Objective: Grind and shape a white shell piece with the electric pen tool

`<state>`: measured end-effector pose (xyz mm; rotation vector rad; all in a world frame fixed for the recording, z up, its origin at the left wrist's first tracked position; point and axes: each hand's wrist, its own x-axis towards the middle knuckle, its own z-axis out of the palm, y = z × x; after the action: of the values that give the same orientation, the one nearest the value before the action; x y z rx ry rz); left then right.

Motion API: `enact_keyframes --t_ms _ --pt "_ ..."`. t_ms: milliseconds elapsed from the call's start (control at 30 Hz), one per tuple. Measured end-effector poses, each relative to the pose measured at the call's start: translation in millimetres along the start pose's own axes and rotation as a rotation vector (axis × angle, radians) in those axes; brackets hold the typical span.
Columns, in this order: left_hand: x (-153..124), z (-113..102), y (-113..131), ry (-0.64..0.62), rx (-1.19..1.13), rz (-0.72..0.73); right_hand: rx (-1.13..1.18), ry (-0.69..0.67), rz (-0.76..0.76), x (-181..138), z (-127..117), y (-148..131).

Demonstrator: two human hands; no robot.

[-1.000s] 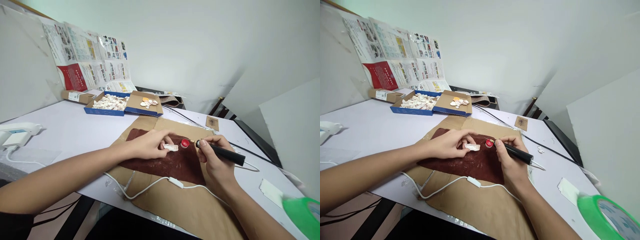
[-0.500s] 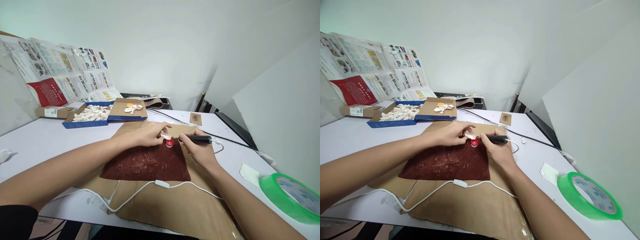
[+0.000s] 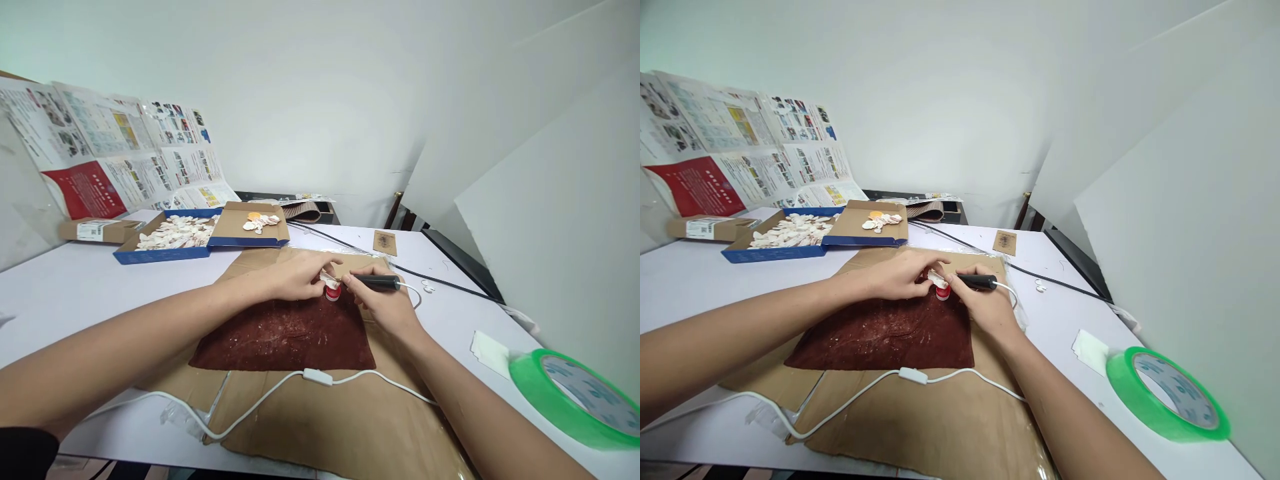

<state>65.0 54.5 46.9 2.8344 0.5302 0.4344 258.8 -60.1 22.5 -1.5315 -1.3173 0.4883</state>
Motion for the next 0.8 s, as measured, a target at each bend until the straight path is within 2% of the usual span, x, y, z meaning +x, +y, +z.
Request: enact_keyframes --t_ms 133,333,667,800 --pt "0.4 -0.7 0.3 -0.002 0.014 -0.005 0.020 0.005 -0.016 1.7 0.6 2.4" --pt "2.3 -7.0 7.7 -0.043 -0.006 0.000 0.012 -0.011 0.040 1.7 0.0 0.0" --pt "4.6 -8.1 8.0 -0.055 -0.003 -0.007 0.037 0.014 -0.037 1.1 0.1 -0.8" --pt "4.3 -9.5 9.9 -0.057 -0.014 -0.003 -0.008 0.017 0.039 0.9 0.5 0.1"
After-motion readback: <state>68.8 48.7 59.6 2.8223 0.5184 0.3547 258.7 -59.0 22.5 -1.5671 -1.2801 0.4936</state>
